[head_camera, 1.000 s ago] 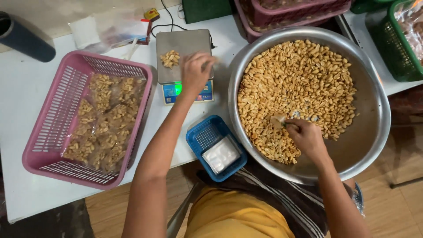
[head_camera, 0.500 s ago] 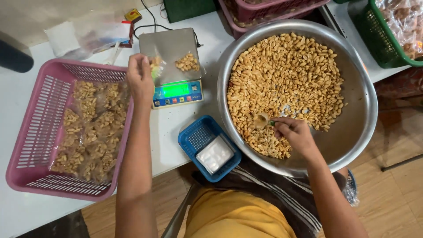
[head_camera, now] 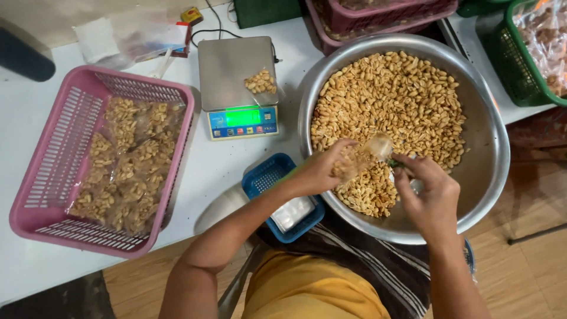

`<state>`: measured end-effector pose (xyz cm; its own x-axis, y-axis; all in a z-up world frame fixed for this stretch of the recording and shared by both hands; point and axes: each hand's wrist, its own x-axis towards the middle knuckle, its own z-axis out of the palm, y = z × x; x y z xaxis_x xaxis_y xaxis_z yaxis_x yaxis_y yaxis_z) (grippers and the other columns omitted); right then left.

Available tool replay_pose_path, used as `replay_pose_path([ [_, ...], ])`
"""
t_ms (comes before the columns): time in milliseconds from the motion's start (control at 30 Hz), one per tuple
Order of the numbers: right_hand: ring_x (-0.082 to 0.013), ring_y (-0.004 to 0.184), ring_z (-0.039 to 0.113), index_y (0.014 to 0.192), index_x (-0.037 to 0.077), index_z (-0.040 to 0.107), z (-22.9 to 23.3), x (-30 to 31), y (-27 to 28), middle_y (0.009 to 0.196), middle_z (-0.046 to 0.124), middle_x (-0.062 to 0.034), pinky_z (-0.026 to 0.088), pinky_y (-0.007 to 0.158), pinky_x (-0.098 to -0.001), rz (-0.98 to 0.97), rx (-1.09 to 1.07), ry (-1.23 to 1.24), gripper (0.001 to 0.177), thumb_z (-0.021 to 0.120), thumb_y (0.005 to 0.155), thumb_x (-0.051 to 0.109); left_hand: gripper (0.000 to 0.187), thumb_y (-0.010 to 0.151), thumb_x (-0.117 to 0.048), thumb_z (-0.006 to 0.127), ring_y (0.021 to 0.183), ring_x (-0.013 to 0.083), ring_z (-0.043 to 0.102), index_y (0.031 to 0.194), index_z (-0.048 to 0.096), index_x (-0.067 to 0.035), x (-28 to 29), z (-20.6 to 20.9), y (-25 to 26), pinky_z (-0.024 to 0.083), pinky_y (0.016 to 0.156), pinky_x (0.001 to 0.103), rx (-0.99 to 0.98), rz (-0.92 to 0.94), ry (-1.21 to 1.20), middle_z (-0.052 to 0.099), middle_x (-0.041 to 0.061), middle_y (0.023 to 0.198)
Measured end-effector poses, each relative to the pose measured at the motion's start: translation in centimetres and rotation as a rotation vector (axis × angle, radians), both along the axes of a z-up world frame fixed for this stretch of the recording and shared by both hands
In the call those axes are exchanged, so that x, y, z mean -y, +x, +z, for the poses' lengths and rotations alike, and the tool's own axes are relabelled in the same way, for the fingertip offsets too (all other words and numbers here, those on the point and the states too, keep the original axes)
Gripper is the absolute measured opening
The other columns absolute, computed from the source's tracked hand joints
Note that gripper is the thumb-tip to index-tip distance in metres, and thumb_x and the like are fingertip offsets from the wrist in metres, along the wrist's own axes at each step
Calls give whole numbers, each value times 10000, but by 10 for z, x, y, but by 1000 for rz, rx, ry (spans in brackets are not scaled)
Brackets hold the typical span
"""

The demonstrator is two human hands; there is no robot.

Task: The person scoops shelled nuts from a large metal bowl into small plastic bags, places each bag on a digital scale to check the weight, and then moves the filled bag into a pink basket. The process repeats continuously throughout the clip.

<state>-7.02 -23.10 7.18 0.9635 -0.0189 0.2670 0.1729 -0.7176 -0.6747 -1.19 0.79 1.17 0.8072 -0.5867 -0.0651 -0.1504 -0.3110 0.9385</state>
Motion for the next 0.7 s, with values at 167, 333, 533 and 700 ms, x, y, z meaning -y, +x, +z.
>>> replay_pose_path([
  [167,-180,727,669,1191,-47,747,6,2,-3,976,746,-156,589,636,-306,71,169,-291,201,656,1016,-7,790,873,-74,712,458,84,518,1499,244,-192,9,-6,7,505,379,189,-24,-38,-61,573,293,1401],
  [333,-226,820,659,1230,-59,790,1,9,-6,1042,728,-161,567,729,-348,39,197,-284,227,665,1042,-50,246,950,-310,630,1083,231,645,1133,616,-147,-4,-56,13,555,875,356,-51,171,-431,645,33,1165],
  [533,-219,741,639,1248,-35,787,-45,35,-8,981,722,-155,563,753,-363,8,1,-395,225,659,1068,8,178,976,-92,561,993,160,689,976,727,-155,-157,-25,26,510,948,308,460,824,-298,742,9,1032],
  [700,-236,836,683,1158,24,804,-74,46,-3,1012,764,-136,546,809,-387,-18,-96,-429,262,612,993,93,200,1022,-236,560,793,361,687,1046,714,-109,-245,-37,-7,503,697,465,741,1133,467,740,146,941],
])
